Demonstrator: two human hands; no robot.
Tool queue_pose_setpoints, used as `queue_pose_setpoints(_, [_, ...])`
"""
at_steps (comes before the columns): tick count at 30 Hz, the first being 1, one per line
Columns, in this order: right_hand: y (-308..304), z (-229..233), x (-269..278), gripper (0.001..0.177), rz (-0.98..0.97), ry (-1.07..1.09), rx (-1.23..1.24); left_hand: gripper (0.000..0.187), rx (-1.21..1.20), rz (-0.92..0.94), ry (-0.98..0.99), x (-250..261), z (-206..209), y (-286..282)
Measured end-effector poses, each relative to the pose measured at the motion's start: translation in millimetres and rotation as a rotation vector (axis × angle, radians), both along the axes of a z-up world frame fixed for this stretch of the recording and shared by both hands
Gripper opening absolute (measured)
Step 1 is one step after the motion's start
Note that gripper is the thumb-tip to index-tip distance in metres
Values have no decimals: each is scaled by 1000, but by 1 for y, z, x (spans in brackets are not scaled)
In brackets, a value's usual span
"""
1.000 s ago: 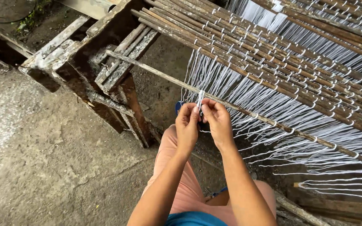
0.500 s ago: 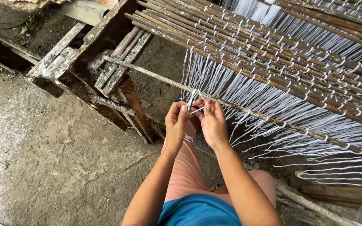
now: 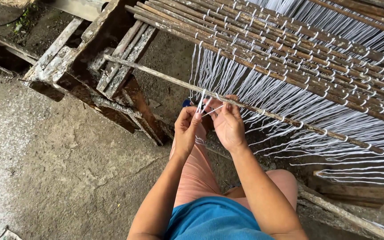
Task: Tying white cotton threads onto a wooden loom frame to prepare for weaving.
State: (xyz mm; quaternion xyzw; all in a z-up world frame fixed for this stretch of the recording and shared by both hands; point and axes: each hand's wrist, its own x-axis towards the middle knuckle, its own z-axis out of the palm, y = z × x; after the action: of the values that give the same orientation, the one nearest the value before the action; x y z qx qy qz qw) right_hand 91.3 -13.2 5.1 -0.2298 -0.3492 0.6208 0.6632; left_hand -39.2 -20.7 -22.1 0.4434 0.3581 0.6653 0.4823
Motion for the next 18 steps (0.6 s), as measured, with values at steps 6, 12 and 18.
queue_pose_setpoints(6, [-8, 21, 7, 30, 193, 73, -36, 15, -2, 45, 34, 4, 18, 0])
queue_pose_setpoints(12, [2, 13, 3, 31, 23, -426, -159, 17, -95, -13, -256, 15, 4, -1])
queue_pose_setpoints(18, [-1, 41, -15, 21, -31, -617, -71, 6, -103, -146, -242, 6, 31, -10])
